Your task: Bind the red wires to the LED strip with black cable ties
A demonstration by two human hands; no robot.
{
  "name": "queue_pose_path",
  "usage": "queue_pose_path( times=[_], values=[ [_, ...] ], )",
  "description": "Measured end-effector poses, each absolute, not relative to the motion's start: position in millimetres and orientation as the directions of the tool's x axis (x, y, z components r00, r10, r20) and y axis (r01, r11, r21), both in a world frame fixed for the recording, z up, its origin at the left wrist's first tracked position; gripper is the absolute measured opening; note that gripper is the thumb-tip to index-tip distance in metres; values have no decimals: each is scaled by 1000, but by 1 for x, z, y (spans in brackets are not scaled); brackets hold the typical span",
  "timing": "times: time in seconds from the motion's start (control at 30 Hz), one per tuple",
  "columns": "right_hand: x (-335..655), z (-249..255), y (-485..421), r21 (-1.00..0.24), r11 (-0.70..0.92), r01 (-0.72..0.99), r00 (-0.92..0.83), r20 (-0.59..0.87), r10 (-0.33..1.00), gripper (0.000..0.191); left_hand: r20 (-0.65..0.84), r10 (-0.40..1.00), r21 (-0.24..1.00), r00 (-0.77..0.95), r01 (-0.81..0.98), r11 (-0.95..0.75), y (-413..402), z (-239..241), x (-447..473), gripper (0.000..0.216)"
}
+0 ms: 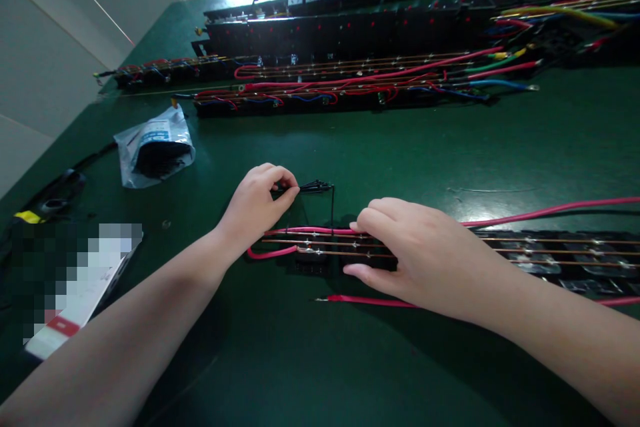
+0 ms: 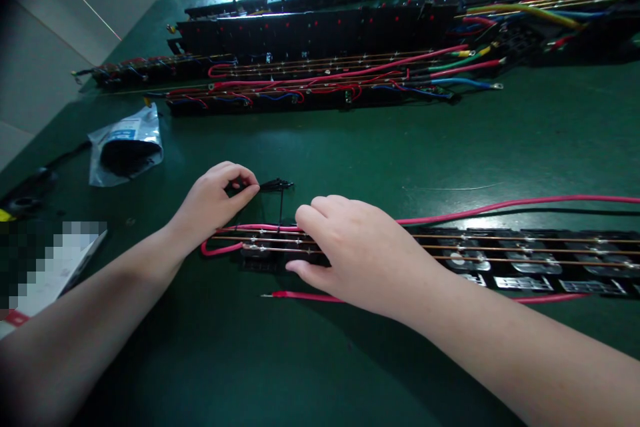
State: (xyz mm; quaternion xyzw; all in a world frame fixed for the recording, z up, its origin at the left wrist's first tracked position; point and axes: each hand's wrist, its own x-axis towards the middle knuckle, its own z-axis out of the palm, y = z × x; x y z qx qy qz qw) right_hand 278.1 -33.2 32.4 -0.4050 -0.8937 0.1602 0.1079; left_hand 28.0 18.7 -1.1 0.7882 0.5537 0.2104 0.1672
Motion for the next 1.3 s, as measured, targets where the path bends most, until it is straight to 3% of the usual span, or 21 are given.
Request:
queue_pose_path(
  times=[1.3],
  values=[
    [279, 31, -34, -357, 635, 685, -654, 84, 752, 25, 137, 960, 507, 245, 815, -280, 18, -3, 29, 9]
  ],
)
